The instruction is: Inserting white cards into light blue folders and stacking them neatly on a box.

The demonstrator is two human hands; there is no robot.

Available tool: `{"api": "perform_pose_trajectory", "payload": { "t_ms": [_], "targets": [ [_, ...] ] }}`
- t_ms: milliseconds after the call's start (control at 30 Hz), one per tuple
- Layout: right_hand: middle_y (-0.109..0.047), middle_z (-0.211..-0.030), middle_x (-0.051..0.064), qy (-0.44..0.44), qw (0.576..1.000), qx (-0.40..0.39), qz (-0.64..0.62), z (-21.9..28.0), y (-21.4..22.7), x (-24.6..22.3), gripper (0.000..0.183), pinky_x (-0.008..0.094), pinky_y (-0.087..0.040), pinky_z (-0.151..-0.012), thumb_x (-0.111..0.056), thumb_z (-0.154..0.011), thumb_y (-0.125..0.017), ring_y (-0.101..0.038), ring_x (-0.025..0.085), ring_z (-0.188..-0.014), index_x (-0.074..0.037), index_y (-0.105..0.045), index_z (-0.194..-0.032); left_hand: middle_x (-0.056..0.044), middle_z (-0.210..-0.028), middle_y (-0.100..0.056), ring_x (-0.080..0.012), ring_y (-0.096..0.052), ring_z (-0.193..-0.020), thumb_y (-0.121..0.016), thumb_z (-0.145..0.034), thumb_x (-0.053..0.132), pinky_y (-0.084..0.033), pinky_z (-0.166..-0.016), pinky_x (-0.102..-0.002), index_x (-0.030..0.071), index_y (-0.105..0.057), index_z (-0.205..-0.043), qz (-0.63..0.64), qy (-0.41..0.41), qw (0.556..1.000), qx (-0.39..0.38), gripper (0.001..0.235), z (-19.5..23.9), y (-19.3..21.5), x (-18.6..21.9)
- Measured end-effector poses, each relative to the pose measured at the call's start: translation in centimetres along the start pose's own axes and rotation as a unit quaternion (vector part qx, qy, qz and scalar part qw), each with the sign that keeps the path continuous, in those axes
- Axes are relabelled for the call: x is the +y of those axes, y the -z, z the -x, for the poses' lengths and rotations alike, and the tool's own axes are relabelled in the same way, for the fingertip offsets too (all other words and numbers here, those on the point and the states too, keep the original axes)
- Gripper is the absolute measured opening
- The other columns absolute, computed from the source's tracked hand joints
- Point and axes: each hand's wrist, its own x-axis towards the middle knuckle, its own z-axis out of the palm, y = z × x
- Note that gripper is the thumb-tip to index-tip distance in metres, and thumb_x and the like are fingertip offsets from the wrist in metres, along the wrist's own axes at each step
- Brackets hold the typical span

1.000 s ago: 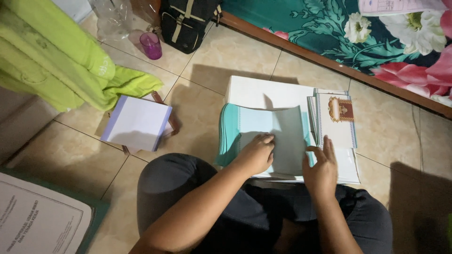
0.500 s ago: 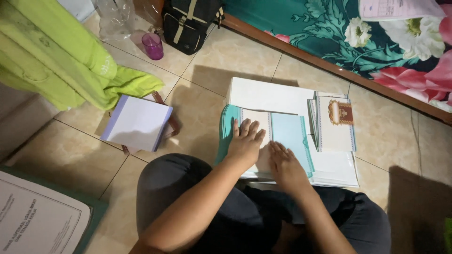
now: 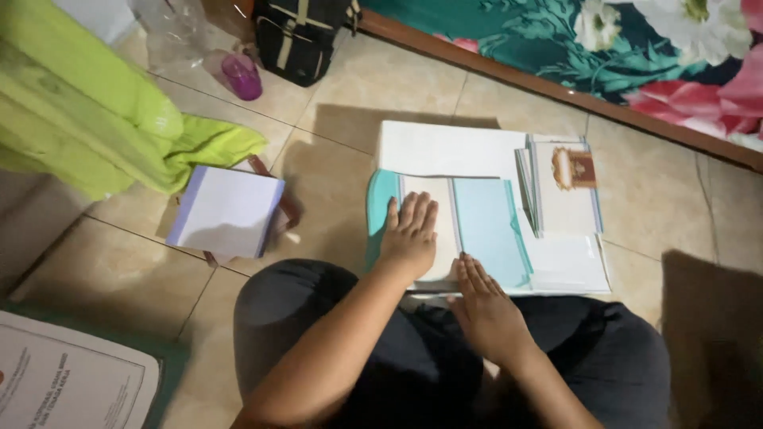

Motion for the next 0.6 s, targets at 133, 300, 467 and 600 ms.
{"api": "perform_pose_trajectory", "payload": {
  "t_ms": [133,300,467,600],
  "targets": [
    [-0.05,-0.148,0.018,-0.189,0.97,-0.111,-0.102,-2.1,-0.2,3.0,0.061,0.041,-0.052,-0.107,-0.031,-0.103,-0.05,-0.056,0.033,-0.135,-0.011,-0.034,-0.158,-0.018,-0.172,0.003,-0.0335,0.007,-0.158,-0.028,-0.106,0.024,0.011,-0.125,-0.054,0.007,-0.006,-0.164,0.021,0.056,0.978,-0.197,0.064,1.3,7.5,2.9],
    [-0.052,-0.15,0.017,-0.36,0.866,-0.135,-0.318,-6.3,3.0,3.1,0.078,0.044,-0.05,-0.109,-0.061,-0.097,-0.05,-0.056,0.03,-0.137,-0.021,-0.029,-0.161,-0.024,-0.171,-0.005,-0.038,0.001,-0.159,-0.049,-0.097,0.028,0.003,-0.125,-0.055,0.005,-0.006,-0.164,0.095,0.05,0.979,-0.175,0.083,1.1,6.1,3.0],
    [-0.062,-0.136,0.029,-0.389,0.833,-0.109,-0.378,-8.1,2.0,4.7,0.063,0.052,-0.055,-0.092,-0.044,-0.104,-0.053,-0.062,0.044,-0.126,-0.003,-0.05,-0.151,-0.028,-0.169,-0.006,-0.0401,-0.001,-0.158,-0.037,-0.103,0.035,0.005,-0.124,-0.055,0.003,-0.008,-0.164,0.199,0.022,0.968,-0.151,0.075,1.1,6.8,2.7],
    [-0.063,-0.135,0.027,-0.397,0.843,-0.109,-0.345,-8.6,0.2,6.8,0.068,0.049,-0.059,-0.089,-0.052,-0.098,-0.061,-0.063,0.041,-0.123,-0.005,-0.055,-0.148,-0.029,-0.168,-0.01,-0.0398,-0.003,-0.158,-0.036,-0.104,0.039,0.005,-0.123,-0.056,0.003,-0.009,-0.164,0.215,0.011,0.967,-0.135,0.075,1.3,7.1,2.7]
  ]
}}
